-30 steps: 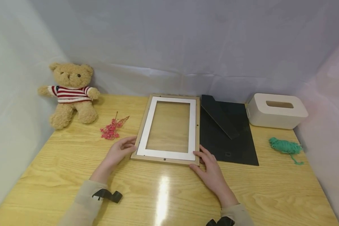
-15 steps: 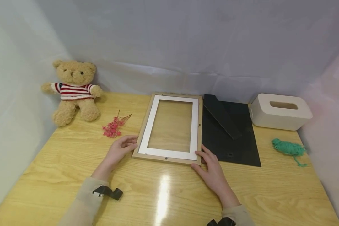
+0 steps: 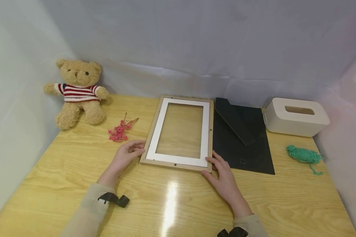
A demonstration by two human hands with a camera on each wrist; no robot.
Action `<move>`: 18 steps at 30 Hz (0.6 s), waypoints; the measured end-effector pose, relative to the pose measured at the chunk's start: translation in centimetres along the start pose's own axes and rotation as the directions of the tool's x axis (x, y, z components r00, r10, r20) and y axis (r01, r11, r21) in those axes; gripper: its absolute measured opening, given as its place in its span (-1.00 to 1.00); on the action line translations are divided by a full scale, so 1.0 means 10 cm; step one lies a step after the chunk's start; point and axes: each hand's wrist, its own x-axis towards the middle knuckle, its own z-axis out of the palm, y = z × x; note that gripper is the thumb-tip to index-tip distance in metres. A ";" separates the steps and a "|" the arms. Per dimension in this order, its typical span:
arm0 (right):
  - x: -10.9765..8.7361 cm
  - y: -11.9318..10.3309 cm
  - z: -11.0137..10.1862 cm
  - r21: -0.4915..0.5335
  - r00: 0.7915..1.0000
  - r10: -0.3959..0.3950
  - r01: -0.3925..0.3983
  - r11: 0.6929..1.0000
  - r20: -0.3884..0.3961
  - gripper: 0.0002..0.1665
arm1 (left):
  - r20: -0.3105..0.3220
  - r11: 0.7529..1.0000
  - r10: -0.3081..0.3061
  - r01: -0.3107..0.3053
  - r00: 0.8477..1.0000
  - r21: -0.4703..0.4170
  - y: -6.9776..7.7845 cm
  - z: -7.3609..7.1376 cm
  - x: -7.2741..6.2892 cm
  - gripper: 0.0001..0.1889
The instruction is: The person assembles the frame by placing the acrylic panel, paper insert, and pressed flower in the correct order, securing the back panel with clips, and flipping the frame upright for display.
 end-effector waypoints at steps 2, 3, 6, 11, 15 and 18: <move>0.00 0.00 0.00 -0.003 1.000 -0.003 0.003 1.000 -0.004 -0.48 | -0.005 1.000 0.000 0.000 1.000 -0.027 0.01 -0.01 0.00 -0.63; 0.00 0.01 0.00 -0.006 1.000 -0.002 0.002 1.000 -0.003 -0.48 | -0.006 0.999 -0.002 0.002 1.000 -0.049 0.02 -0.01 0.00 -0.62; 0.01 0.01 0.01 -0.007 1.000 -0.002 0.002 1.000 0.000 -0.47 | -0.023 0.994 -0.013 0.010 1.000 -0.109 0.06 -0.06 0.00 -0.62; 0.01 0.01 0.02 0.005 1.000 0.004 -0.004 1.000 0.005 -0.46 | -0.113 0.987 0.073 -0.088 0.991 -0.132 0.19 -0.23 0.09 -0.66; 0.01 0.01 0.01 0.008 1.000 0.015 -0.015 1.000 0.007 -0.46 | -0.191 0.988 0.153 -0.156 0.970 -0.002 0.44 -0.41 0.18 -0.69; 0.00 0.01 0.00 0.010 1.000 0.022 -0.022 1.000 0.012 -0.46 | -0.239 0.984 0.173 -0.156 0.955 0.088 0.48 -0.55 0.33 -0.67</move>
